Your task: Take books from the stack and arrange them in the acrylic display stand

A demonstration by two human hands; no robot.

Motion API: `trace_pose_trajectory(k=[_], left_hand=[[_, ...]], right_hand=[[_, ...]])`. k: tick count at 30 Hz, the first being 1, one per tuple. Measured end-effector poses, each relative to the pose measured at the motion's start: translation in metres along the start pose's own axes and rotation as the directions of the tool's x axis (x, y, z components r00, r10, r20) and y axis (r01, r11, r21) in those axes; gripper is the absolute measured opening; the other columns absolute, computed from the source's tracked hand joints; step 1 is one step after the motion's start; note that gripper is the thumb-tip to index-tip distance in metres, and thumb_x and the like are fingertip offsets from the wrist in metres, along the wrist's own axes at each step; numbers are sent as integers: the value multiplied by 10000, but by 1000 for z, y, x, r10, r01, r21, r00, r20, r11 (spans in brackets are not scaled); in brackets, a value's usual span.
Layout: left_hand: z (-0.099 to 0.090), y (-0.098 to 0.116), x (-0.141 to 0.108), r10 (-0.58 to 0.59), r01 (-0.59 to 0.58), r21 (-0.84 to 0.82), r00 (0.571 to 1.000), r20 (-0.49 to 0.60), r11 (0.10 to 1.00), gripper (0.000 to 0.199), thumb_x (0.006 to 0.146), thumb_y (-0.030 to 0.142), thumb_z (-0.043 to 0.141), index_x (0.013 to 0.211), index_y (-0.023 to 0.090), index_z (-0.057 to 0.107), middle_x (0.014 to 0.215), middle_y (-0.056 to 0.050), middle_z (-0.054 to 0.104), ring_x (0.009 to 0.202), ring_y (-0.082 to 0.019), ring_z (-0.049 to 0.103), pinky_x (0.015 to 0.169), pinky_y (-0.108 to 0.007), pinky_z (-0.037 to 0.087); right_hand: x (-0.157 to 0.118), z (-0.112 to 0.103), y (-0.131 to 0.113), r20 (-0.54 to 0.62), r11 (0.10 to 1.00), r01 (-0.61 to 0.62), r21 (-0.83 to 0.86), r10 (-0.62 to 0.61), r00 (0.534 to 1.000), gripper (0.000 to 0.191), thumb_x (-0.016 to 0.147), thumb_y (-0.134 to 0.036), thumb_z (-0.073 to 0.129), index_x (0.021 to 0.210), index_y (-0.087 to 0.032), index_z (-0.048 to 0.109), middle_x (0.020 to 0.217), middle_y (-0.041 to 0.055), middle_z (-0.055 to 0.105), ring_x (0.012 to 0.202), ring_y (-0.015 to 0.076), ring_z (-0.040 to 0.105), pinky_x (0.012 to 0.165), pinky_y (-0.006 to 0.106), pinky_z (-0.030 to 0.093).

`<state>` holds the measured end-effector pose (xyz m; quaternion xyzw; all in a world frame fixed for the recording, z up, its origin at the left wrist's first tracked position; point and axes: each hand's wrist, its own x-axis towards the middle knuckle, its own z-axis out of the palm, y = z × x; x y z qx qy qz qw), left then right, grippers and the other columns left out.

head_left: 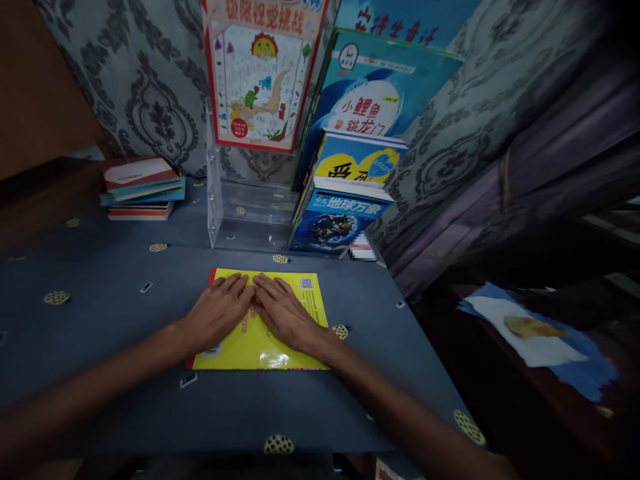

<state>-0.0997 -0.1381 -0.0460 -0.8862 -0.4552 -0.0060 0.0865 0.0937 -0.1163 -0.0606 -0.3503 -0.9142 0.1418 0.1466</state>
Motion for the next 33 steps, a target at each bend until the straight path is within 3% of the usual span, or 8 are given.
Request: trace_pose_trajectory(k=[5, 12, 18, 33], left_hand=[[11, -2, -3, -60, 60, 1, 997, -41, 998, 246, 1019, 231, 441, 1178, 165, 617, 1400, -129, 622, 1352, -322, 524, 1053, -468, 445], [4, 1, -4, -150, 149, -27, 988, -35, 988, 226, 1020, 311, 465, 1101, 168, 620, 1385, -145, 625, 1318, -365, 533, 1025, -551, 440], [-2, -2, -7, -181, 182, 2, 982, -46, 983, 290, 1009, 373, 490, 1136, 139, 605, 1365, -185, 616, 1263, -407, 544, 952, -562, 458], [-5, -7, -7, -204, 205, 9, 978, -42, 979, 334, 987, 451, 525, 1112, 159, 630, 1315, -173, 639, 1202, -375, 576, 879, -499, 501]], right_hand=[[-6, -3, 3, 21, 990, -102, -99, 104, 994, 514, 1039, -420, 423, 1467, -140, 471, 1590, 189, 403, 1524, 306, 287, 1225, 567, 267], [-20, -9, 10, -1, 968, -194, -161, 197, 980, 625, 997, -533, 480, 1486, -144, 463, 1612, 183, 367, 1522, 332, 286, 1221, 561, 270], [-34, -11, 23, -47, 937, -265, -227, 262, 964, 630, 995, -552, 465, 1464, -133, 494, 1581, 184, 421, 1503, 360, 321, 1196, 594, 295], [-42, -13, 31, -157, 919, -314, -239, 283, 946, 488, 1006, -465, 474, 1386, -173, 566, 1510, 164, 525, 1436, 346, 442, 1128, 605, 359]])
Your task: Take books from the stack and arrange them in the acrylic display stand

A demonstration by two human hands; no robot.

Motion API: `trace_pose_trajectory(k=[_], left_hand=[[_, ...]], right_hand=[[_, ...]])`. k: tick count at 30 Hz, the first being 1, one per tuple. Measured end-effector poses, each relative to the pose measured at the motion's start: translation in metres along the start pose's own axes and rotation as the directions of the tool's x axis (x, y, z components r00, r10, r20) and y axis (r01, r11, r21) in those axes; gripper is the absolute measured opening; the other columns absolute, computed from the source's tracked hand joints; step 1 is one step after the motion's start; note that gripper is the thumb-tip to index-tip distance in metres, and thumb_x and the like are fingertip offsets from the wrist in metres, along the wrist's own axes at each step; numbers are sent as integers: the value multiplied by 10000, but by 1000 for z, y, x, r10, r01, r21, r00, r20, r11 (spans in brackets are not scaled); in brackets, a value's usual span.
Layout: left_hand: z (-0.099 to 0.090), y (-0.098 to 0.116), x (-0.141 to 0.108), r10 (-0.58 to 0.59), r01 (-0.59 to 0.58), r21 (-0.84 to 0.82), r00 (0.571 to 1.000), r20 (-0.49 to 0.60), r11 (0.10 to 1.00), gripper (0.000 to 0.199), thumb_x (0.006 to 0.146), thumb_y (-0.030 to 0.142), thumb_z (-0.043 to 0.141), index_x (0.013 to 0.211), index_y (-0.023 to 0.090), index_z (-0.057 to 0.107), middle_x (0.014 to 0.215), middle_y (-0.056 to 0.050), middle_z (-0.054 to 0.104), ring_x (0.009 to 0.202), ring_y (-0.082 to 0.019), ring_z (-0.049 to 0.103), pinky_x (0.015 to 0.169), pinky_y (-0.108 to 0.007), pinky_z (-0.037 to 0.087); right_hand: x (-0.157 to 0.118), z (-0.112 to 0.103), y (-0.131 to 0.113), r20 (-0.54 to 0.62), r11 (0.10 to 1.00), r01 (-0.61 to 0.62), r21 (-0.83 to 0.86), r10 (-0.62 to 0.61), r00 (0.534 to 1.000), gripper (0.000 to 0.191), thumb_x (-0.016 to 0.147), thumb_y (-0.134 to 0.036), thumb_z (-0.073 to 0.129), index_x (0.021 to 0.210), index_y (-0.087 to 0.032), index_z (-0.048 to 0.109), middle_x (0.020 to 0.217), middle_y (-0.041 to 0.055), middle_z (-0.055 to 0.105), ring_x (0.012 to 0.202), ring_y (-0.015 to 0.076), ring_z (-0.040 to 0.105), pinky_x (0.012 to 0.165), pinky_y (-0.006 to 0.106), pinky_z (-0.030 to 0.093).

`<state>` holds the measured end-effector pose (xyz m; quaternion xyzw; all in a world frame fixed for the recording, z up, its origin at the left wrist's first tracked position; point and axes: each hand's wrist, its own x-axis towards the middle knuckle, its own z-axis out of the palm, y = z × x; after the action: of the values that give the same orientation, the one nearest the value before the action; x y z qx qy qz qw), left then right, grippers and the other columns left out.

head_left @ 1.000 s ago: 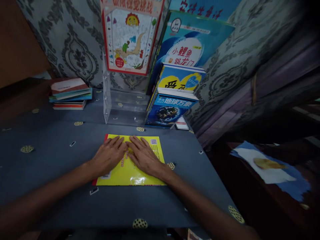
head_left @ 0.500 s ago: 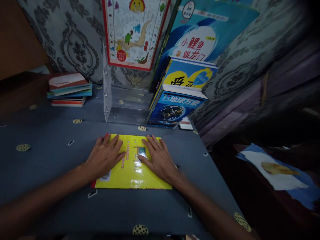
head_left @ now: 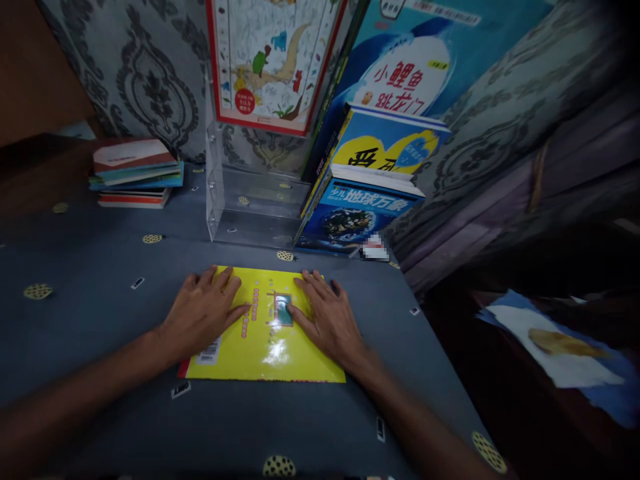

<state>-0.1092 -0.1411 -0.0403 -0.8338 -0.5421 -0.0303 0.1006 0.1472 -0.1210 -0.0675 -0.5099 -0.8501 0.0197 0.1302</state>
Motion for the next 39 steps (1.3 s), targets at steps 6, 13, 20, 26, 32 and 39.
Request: trace_pose_trajectory(k=[6, 13, 20, 26, 32, 39], left_hand=[[0, 0, -1, 12, -12, 17, 1000, -11, 1000, 337, 986, 452, 533, 1111, 159, 640, 1319, -166, 646, 1206, -379, 581, 885, -503, 504], [3, -2, -1, 69, -67, 21, 994, -89, 998, 280, 1006, 374, 502, 1069, 145, 651, 1288, -187, 659, 1199, -383, 592, 968, -570, 460], [-5, 32, -25, 450, -473, -238, 881, -149, 848, 406, 982, 521, 516, 1184, 179, 603, 1323, -130, 651, 1236, -305, 582, 1039, -483, 445], [0, 56, -39, 440, -453, -206, 892, -106, 867, 431, 978, 517, 534, 1280, 210, 559, 1408, -135, 601, 1336, -312, 530, 1110, -518, 381], [3, 56, -43, 538, -541, 5, 837, -98, 841, 389, 1028, 259, 438, 1389, 128, 498, 1420, -222, 582, 1327, -371, 553, 1068, -553, 427], [-10, 51, -48, 626, -624, 60, 771, -120, 779, 516, 985, 140, 431, 1497, 104, 387, 1278, -245, 658, 1206, -368, 644, 952, -505, 525]], right_hand=[[2, -1, 5, -27, 999, -9, 50, 10, 1000, 403, 1000, -384, 495, 1326, -174, 607, 1458, 162, 580, 1390, 319, 507, 1117, 584, 370], [4, -4, 7, -6, 996, -9, 86, 9, 1000, 388, 995, -382, 508, 1304, -176, 620, 1444, 160, 595, 1387, 319, 504, 1109, 590, 363], [6, -8, 7, 0, 994, 0, 111, 0, 1000, 382, 989, -368, 510, 1302, -180, 625, 1432, 155, 604, 1362, 322, 511, 1090, 571, 376], [7, -8, 9, -16, 992, -4, 128, 6, 1000, 373, 977, -340, 527, 1300, -184, 631, 1417, 145, 617, 1330, 315, 523, 1085, 527, 367], [7, -13, 8, -3, 994, -33, 100, 33, 999, 336, 976, -329, 534, 1255, -182, 652, 1332, 122, 660, 1190, 304, 571, 981, 470, 421], [11, -23, 16, 21, 994, -44, 102, 42, 999, 266, 981, -293, 523, 1126, -176, 714, 1050, 102, 706, 994, 254, 616, 894, 378, 456]])
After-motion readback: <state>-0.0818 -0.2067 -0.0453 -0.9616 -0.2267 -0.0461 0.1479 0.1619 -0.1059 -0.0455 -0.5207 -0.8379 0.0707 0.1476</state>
